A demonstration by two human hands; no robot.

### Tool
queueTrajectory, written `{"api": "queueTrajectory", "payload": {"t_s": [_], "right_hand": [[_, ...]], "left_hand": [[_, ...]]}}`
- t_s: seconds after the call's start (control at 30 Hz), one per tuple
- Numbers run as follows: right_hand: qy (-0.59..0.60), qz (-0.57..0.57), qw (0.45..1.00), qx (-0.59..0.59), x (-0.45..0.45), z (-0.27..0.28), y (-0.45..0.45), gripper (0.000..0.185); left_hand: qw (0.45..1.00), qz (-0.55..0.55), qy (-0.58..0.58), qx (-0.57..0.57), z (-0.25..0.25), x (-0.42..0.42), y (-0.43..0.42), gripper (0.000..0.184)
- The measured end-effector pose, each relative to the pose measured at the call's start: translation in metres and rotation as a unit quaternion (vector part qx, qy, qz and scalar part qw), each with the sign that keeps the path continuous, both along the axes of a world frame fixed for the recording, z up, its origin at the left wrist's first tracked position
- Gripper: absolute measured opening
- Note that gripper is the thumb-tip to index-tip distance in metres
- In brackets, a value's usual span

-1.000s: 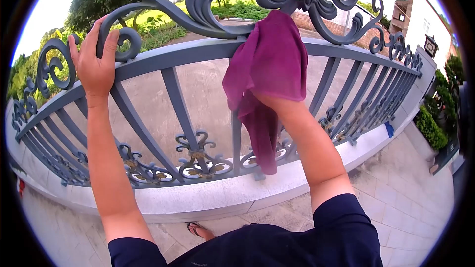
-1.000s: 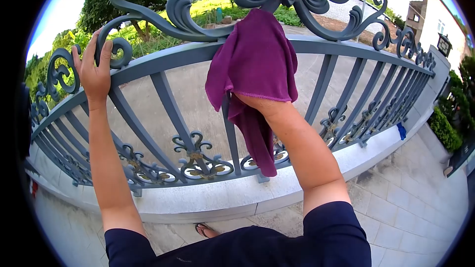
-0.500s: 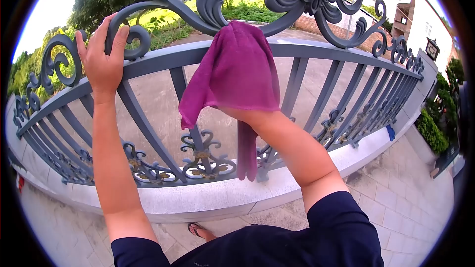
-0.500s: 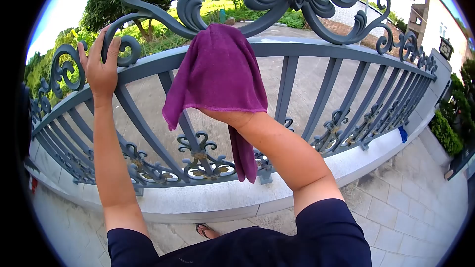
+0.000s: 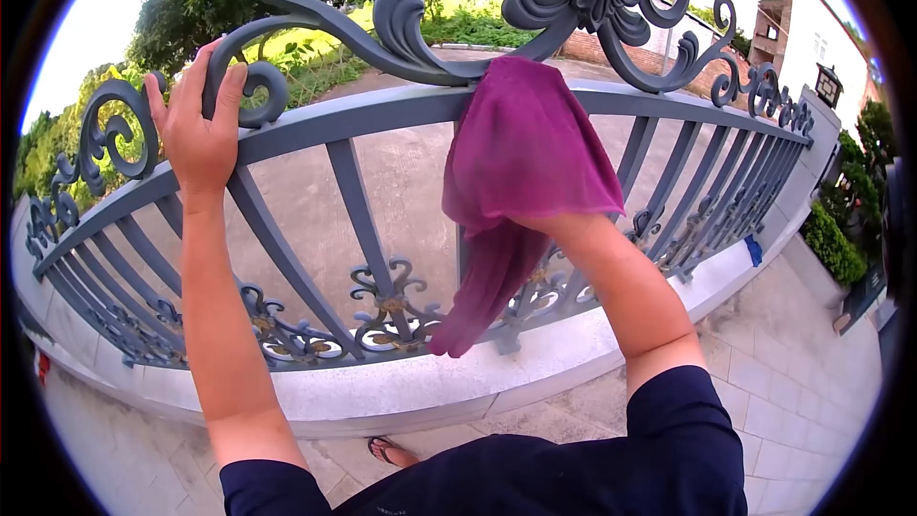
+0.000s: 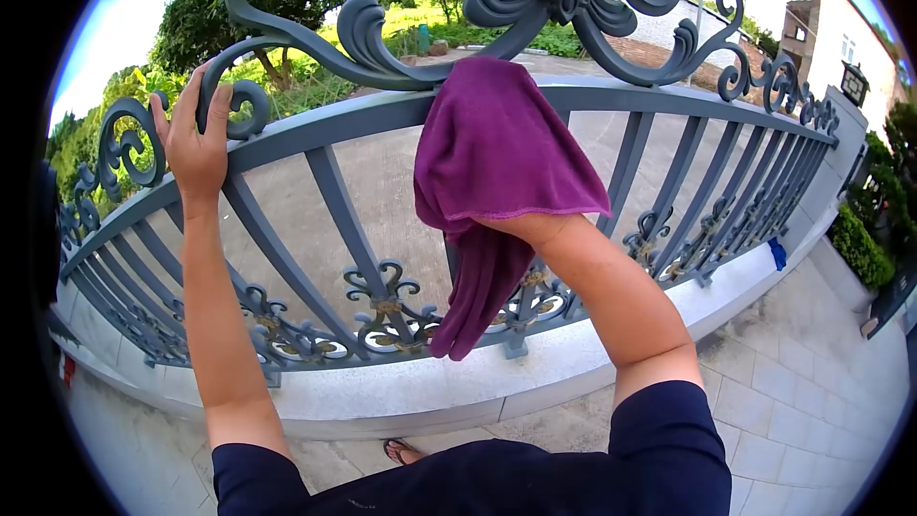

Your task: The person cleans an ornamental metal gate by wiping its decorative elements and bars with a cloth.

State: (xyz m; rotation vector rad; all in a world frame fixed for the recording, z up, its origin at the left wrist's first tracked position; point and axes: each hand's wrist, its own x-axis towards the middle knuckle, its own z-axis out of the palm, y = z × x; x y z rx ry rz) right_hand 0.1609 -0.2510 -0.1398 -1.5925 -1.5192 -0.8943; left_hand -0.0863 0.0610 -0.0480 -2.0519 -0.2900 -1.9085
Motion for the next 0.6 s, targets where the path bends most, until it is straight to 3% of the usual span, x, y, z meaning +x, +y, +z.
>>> {"api": "queueTrajectory", "payload": {"t_s": [0.03,0.13,0.23,0.4,0.6], "right_hand": [[0.019,-0.013,1.000,0.003,-0.009,-0.005,0.007,0.090],[0.155,0.084,0.980,-0.094,-0.020,-0.010,0.030,0.086],[0.080,0.138,0.986,-0.042,-0.026,-0.012,0.043,0.070],[-0.013,0.122,0.992,0.033,-0.049,0.007,0.058,0.049],[0.022,0.130,0.989,0.074,-0.088,0.026,0.088,0.034]], "left_hand": [[1.000,0.002,-0.002,0.003,0.000,0.001,0.000,0.046],[1.000,0.004,-0.001,0.003,0.001,0.000,-0.003,0.046],[1.000,0.001,-0.006,0.008,0.000,0.001,-0.002,0.045],[1.000,0.004,-0.012,0.000,0.000,0.003,-0.003,0.043],[1.000,0.015,-0.019,0.007,-0.001,0.004,-0.002,0.043]]}}
